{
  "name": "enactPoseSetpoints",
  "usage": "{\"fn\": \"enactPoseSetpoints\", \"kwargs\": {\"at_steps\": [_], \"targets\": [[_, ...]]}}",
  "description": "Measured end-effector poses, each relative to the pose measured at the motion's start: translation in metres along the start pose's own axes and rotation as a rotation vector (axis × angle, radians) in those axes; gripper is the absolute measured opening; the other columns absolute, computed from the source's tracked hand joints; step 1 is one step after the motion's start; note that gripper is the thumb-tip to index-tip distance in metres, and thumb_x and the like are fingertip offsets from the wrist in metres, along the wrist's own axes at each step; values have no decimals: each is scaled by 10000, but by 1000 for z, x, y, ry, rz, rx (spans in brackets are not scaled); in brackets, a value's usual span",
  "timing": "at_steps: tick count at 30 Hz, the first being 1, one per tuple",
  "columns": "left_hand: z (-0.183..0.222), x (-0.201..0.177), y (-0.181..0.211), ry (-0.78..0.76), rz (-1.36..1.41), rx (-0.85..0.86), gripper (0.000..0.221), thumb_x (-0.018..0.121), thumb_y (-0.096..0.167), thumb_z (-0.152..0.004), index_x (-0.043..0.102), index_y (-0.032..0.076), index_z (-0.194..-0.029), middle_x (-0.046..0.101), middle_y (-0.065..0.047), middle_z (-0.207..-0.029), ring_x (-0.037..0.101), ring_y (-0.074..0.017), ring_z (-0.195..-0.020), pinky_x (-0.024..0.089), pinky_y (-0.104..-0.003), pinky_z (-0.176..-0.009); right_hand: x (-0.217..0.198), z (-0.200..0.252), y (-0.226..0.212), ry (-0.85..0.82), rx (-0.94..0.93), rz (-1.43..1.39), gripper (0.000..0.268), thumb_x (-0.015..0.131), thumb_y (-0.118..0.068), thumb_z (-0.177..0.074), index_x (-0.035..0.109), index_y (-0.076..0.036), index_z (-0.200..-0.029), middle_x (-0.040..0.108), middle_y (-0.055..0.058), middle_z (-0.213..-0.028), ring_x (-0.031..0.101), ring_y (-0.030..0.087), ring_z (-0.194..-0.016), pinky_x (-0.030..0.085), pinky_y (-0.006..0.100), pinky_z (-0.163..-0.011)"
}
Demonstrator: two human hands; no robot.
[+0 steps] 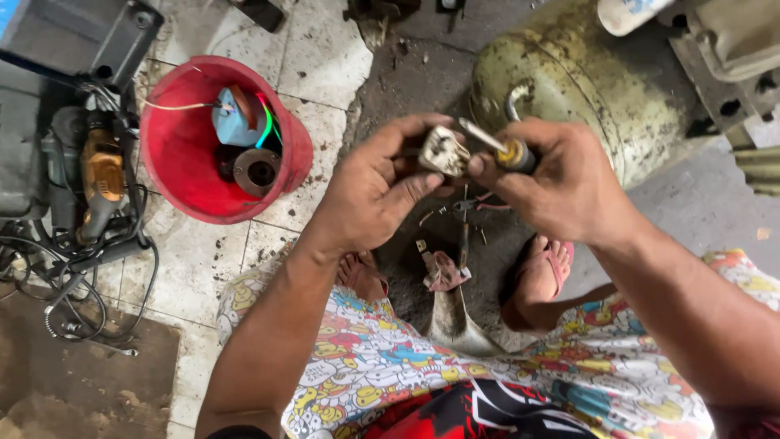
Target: Using a screwdriver to repair or adjust an electrical component on an air compressor.
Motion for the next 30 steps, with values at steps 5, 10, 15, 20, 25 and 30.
{"fn": "enactPoseSetpoints", "kwargs": {"at_steps": [5, 10, 15, 20, 25, 30], "targets": [[-3, 2, -9, 31, -49, 57, 433, 627, 24, -1045, 457, 46, -1444, 609, -124, -1379, 654, -211, -1235, 601, -320, -1090, 0, -3, 3, 59, 67, 44, 289, 778, -165, -968, 624, -90, -735, 506, -38, -613, 468, 49, -534, 340, 233, -415], [-3, 2, -22, 59, 18, 26, 475, 652, 7, -1022, 456, 56, -1452, 596, -108, -1334, 612, -175, -1209, 604, -315, -1056, -3, -2, 1, 73, -36, 168, 340, 775, -158, -952, 580, -106, -679, 501, -30, -618, 420, 76, -573, 291, 287, -487], [-3, 3, -23, 51, 138, -21, 467, 651, 37, -1027, 452, 43, -1449, 617, -124, -1293, 648, -194, -1168, 638, -358, -1015, -6, -2, -4, 71, -18, 246, 332, 776, -179, -937, 586, -106, -674, 490, -23, -597, 413, 98, -554, 300, 314, -487], [-5, 6, -18, 47, 34, 33, 438, 660, 57, -1030, 464, 50, -1421, 625, -135, -1377, 645, -198, -1233, 594, -333, -1083, -7, -3, -6, 79, -128, 328, 309, 751, -152, -900, 576, -118, -648, 518, 0, -603, 469, 142, -551, 347, 351, -496], [-4, 11, -17, 76, -33, 37, 434, 630, -25, -1024, 455, 63, -1411, 624, -146, -1408, 622, -212, -1315, 523, -320, -1167, -6, -6, -4, 97, -174, 421, 140, 713, -152, -839, 652, -102, -723, 583, 44, -655, 547, 205, -607, 403, 401, -535], [-3, 12, -17, 139, -320, 113, 433, 649, -35, -1008, 467, 24, -1396, 585, -126, -1408, 642, -217, -1279, 546, -282, -1121, -8, -10, -10, 1, 91, 351, 219, 706, -177, -848, 621, -137, -651, 494, -19, -543, 456, 129, -506, 353, 352, -473]]}}
Point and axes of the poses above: each hand's wrist, its own z-axis away from the middle knuckle, its own x-axis out of the palm, y = z × x, the point moved 2 cm from there along -z, towards the middle knuckle
